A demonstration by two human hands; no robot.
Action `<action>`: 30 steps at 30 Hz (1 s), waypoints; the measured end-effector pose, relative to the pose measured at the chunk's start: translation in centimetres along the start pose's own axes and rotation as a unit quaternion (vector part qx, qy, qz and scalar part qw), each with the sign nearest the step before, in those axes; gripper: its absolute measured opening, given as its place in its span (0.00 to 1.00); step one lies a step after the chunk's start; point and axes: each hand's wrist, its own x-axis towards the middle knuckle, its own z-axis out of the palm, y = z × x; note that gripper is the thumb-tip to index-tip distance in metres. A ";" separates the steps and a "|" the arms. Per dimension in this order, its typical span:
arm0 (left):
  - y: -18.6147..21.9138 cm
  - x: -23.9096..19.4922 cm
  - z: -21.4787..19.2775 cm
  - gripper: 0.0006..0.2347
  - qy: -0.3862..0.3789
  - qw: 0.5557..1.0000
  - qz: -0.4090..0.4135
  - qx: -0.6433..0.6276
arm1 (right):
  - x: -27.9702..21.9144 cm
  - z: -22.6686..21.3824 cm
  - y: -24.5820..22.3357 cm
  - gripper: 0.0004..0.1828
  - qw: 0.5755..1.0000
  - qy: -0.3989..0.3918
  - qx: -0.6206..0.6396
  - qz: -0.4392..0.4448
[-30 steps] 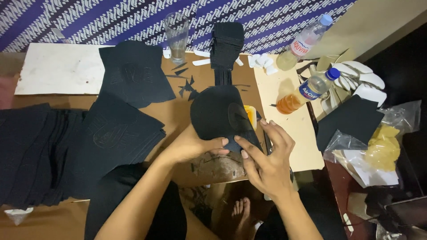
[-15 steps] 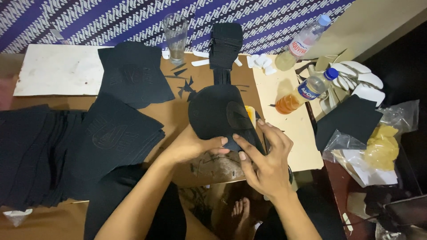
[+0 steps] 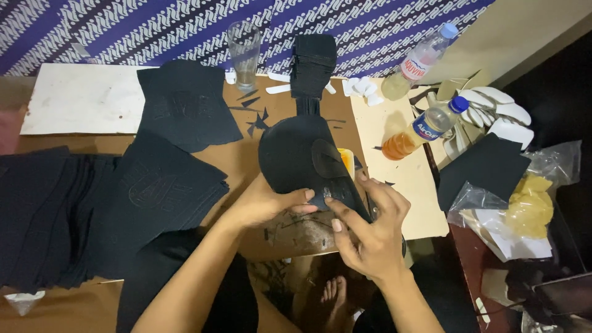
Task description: The person applies an orange substance from a small container onto black fabric pieces using a small tool. They then press the fabric pieces together, seemingly adhering them. The person handles multiple fabric pieces, applying the substance and pressing them.
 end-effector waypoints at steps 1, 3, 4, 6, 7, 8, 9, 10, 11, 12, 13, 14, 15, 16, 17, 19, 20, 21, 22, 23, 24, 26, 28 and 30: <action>-0.1 0.0 0.0 0.30 -0.006 1.000 0.003 0.008 | -0.1 0.0 0.0 0.15 1.000 0.002 0.001 0.009; -0.3 0.1 0.0 0.29 -0.013 1.000 0.005 0.016 | 0.0 -0.1 0.0 0.14 1.000 0.004 0.002 0.017; -0.4 0.2 0.0 0.28 -0.017 1.000 0.008 0.016 | 0.1 -0.1 -0.1 0.16 1.000 -0.004 -0.004 0.026; -0.4 0.1 0.1 0.27 -0.021 1.000 0.012 0.016 | 0.3 -0.2 -0.2 0.18 0.999 -0.011 -0.010 0.034; -0.3 0.1 0.1 0.27 -0.014 1.000 -0.003 0.021 | 0.4 -0.2 -0.2 0.19 0.999 -0.022 -0.016 0.026; -0.2 0.0 0.2 0.27 -0.007 0.999 -0.018 0.026 | 0.5 -0.2 -0.2 0.20 0.999 -0.034 -0.021 0.018; -0.2 0.0 0.2 0.27 -0.007 0.999 -0.018 0.026 | 0.6 -0.1 -0.3 0.20 0.999 -0.034 -0.021 0.018; -0.1 0.0 0.2 0.27 -0.013 1.000 -0.005 0.019 | 0.6 -0.1 -0.4 0.20 0.999 -0.032 -0.021 0.019; -0.1 -0.1 0.2 0.27 -0.019 1.000 0.009 0.012 | 0.6 -0.1 -0.4 0.20 0.999 -0.031 -0.020 0.020; -0.1 -0.1 0.2 0.27 -0.019 1.000 0.009 0.011 | 0.5 -0.1 -0.5 0.20 0.999 -0.031 -0.020 0.019; -0.1 -0.1 0.2 0.26 -0.014 1.000 0.006 0.008 | 0.5 -0.1 -0.6 0.19 0.999 -0.030 -0.021 0.021; 0.0 -0.1 0.2 0.25 -0.009 1.000 0.003 0.004 | 0.4 -0.1 -0.6 0.19 0.999 -0.030 -0.022 0.024; 0.0 -0.1 0.2 0.25 -0.008 1.000 0.003 0.005 | 0.5 -0.1 -0.7 0.19 0.999 -0.029 -0.022 0.023; 0.0 -0.2 0.2 0.26 -0.008 1.000 0.006 -0.004 | 0.5 -0.2 -0.8 0.19 0.999 -0.024 -0.018 0.020; -0.1 -0.2 0.2 0.27 -0.007 1.000 0.009 -0.013 | 0.5 -0.2 -0.8 0.19 1.000 -0.018 -0.013 0.018; 0.0 -0.2 0.1 0.27 -0.008 1.000 0.006 0.003 | 0.6 -0.1 -0.7 0.20 0.999 -0.027 -0.014 0.020; 0.0 -0.2 0.1 0.26 -0.009 1.000 0.004 0.019 | 0.6 0.0 -0.6 0.21 0.999 -0.035 -0.015 0.021; 0.1 -0.2 0.2 0.26 -0.009 1.000 0.004 0.019 | 0.7 -0.1 -0.6 0.21 0.999 -0.034 -0.016 0.022; 0.2 -0.2 0.2 0.26 -0.008 1.000 0.001 0.021 | 0.8 -0.1 -0.6 0.21 0.999 -0.037 -0.018 0.020; 0.3 -0.3 0.2 0.25 -0.007 1.000 -0.003 0.023 | 0.8 -0.1 -0.6 0.21 0.999 -0.040 -0.020 0.019; 0.2 -0.2 0.1 0.25 -0.007 1.000 -0.002 0.023 | 0.7 -0.2 -0.6 0.21 0.999 -0.040 -0.019 0.019; 0.0 0.0 -0.1 0.25 -0.012 1.000 0.017 0.007 | 0.5 -0.3 -0.6 0.20 0.999 -0.033 -0.010 0.028; 0.0 0.1 -0.2 0.27 0.001 1.000 0.009 0.009 | 0.7 -0.4 -0.5 0.19 1.000 -0.019 -0.006 0.015; -0.1 0.0 -0.1 0.29 0.013 1.000 0.000 0.011 | 0.4 -0.6 -0.2 0.19 1.000 -0.005 -0.002 0.003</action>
